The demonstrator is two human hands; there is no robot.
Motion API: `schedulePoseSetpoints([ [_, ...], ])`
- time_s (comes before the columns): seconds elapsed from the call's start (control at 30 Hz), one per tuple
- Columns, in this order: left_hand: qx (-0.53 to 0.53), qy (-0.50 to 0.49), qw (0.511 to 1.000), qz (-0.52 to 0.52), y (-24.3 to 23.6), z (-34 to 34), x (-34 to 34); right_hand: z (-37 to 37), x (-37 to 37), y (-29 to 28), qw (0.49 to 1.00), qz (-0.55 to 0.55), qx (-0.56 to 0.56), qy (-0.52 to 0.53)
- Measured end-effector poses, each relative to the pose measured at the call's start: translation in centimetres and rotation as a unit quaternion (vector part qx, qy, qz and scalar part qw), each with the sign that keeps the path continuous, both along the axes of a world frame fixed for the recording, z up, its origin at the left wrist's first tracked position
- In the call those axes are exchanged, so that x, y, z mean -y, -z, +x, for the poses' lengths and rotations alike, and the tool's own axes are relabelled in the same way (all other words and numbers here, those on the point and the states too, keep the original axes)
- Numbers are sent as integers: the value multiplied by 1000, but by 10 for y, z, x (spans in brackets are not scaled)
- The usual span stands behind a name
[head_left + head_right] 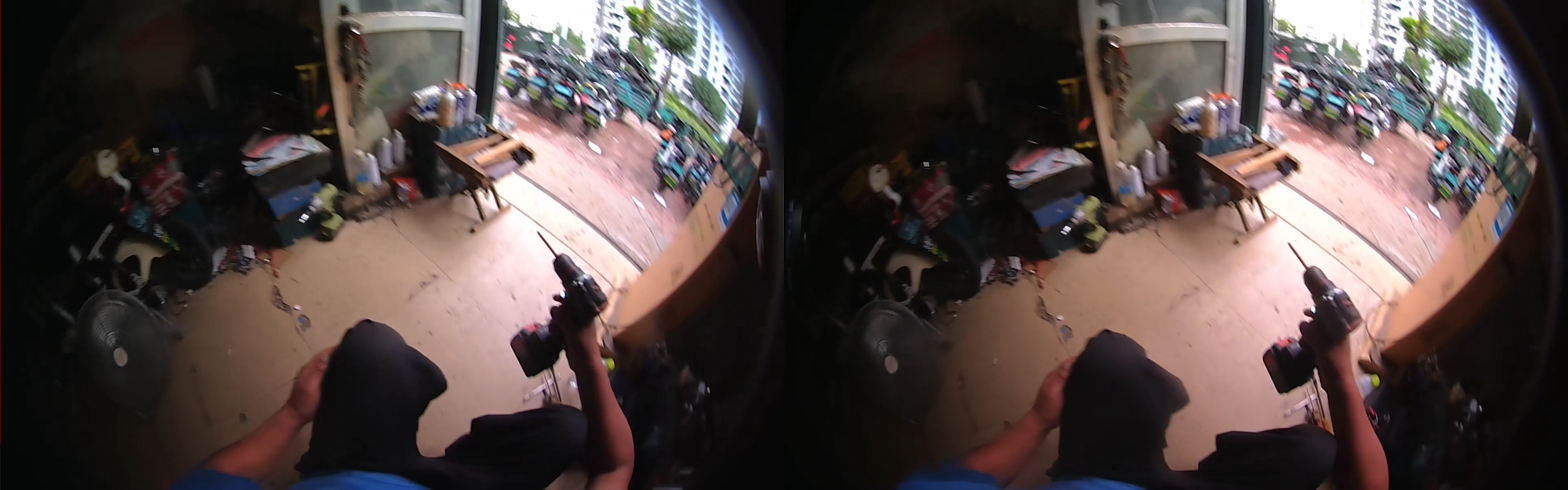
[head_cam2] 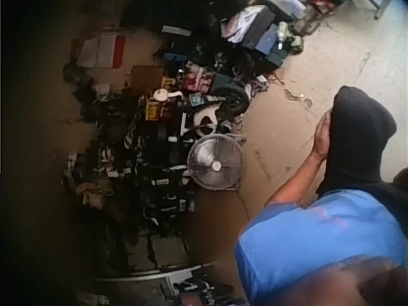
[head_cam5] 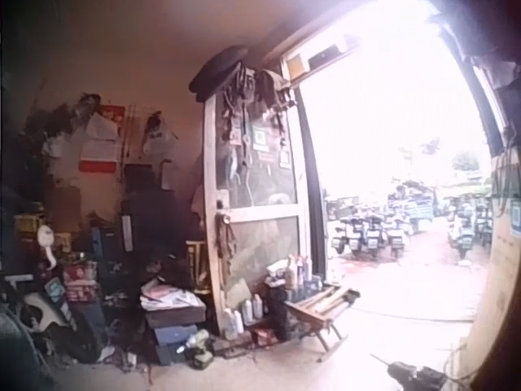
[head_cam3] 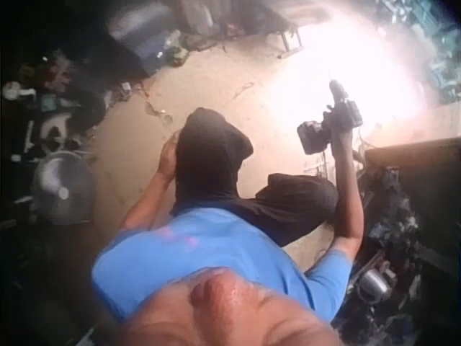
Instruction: The person unscrews the lid of a battery box using a power drill and then removes the lid to expose the internal wiring.
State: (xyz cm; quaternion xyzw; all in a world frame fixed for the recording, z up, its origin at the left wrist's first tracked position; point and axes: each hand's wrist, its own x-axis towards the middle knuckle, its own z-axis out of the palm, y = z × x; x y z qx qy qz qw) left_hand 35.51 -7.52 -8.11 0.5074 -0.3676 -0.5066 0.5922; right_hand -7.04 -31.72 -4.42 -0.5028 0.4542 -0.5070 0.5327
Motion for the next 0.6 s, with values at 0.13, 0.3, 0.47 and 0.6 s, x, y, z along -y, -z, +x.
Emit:
schedulePoseSetpoints([
  [0.13,-148,-9,988,37,10,18,22,-52,9,116,994,20,-95,44],
  [0.3,-127,-37,987,97,27,21,31,-59,-29,215,975,69,-189,95],
  [0.47,-112,-79,977,163,48,16,18,-57,-11,273,974,118,-153,121],
  [0.6,-112,-112,965,207,60,1,6,-64,41,295,977,28,-122,173],
])
